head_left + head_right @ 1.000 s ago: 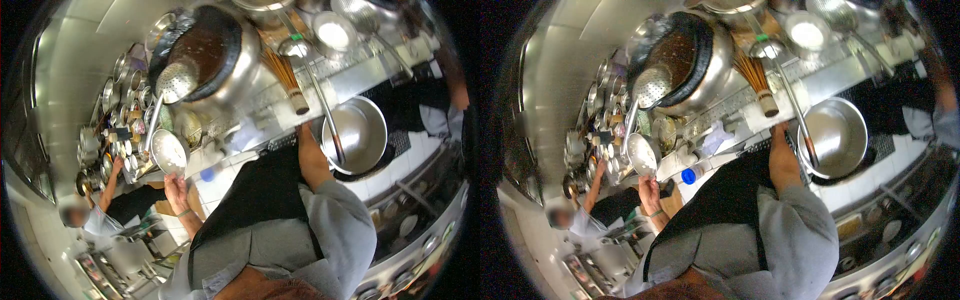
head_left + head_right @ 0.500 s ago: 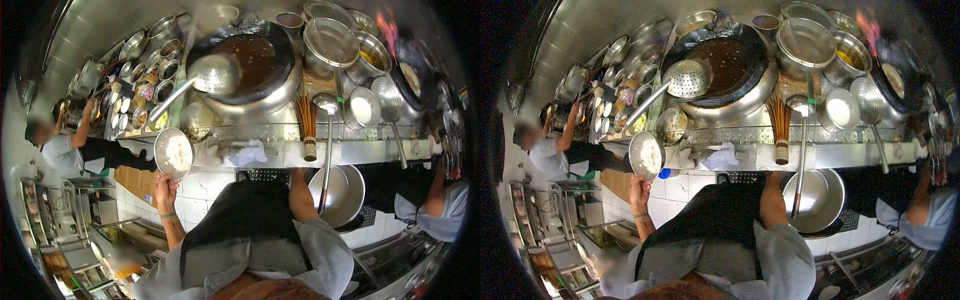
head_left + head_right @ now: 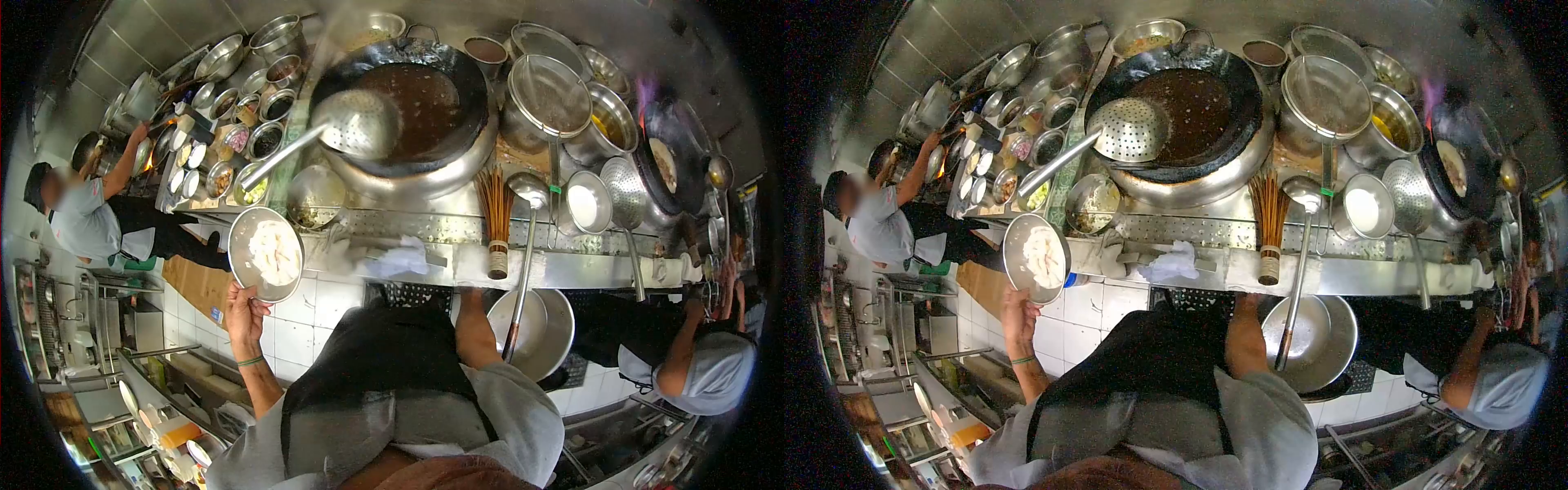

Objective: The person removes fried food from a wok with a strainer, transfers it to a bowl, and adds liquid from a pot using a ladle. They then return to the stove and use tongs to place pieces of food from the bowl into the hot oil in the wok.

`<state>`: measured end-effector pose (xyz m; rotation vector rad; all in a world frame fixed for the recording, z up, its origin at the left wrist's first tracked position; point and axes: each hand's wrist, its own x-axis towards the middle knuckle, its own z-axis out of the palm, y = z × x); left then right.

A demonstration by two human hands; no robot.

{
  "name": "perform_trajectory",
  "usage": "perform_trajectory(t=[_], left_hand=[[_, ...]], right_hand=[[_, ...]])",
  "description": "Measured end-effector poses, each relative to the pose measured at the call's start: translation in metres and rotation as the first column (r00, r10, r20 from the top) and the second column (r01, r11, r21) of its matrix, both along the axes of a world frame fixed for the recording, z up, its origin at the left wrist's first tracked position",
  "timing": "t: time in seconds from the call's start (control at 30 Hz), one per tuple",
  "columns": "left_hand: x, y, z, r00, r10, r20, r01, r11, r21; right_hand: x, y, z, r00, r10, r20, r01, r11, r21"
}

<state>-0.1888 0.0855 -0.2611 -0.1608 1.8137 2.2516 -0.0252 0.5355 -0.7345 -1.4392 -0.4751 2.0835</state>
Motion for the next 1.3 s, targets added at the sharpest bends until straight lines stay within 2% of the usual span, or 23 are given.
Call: perform_trajectory(t=[0.23,0.57,0.83,0.97,1.17,1.23,1.3], left_hand=[[-0.002,0.001,0.006,1.000,0.009,-0.013,-0.009,1.000,0.009],[0.034,0.001,0.011,0.994,0.089,0.066,-0.083,0.993,-0.086],[0.059,0.015,-0.001,0.980,0.134,0.145,-0.123,0.989,-0.082],[0.063,0.009,-0.010,0.984,0.098,0.146,-0.087,0.993,-0.079],[0.039,0.014,-0.009,0.993,0.048,0.112,-0.032,0.990,-0.141],[0.025,0.012,-0.010,0.995,0.025,0.096,-0.013,0.992,-0.128],[0.010,0.008,-0.007,0.994,-0.012,0.111,0.025,0.992,-0.121]], right_hand=[[-0.005,-0.002,0.005,1.000,0.028,-0.002,-0.028,1.000,-0.001],[0.000,-0.013,0.000,0.997,0.078,0.005,-0.077,0.997,-0.029],[-0.001,-0.010,0.001,0.991,0.137,0.010,-0.136,0.990,-0.034],[-0.004,-0.010,0.007,0.989,0.147,0.000,-0.147,0.989,-0.020],[-0.003,-0.009,0.022,0.989,0.149,0.005,-0.149,0.987,0.055],[0.003,-0.015,0.036,0.981,0.190,0.035,-0.193,0.974,0.115],[0.021,-0.029,0.053,0.945,0.292,0.146,-0.317,0.926,0.205]])
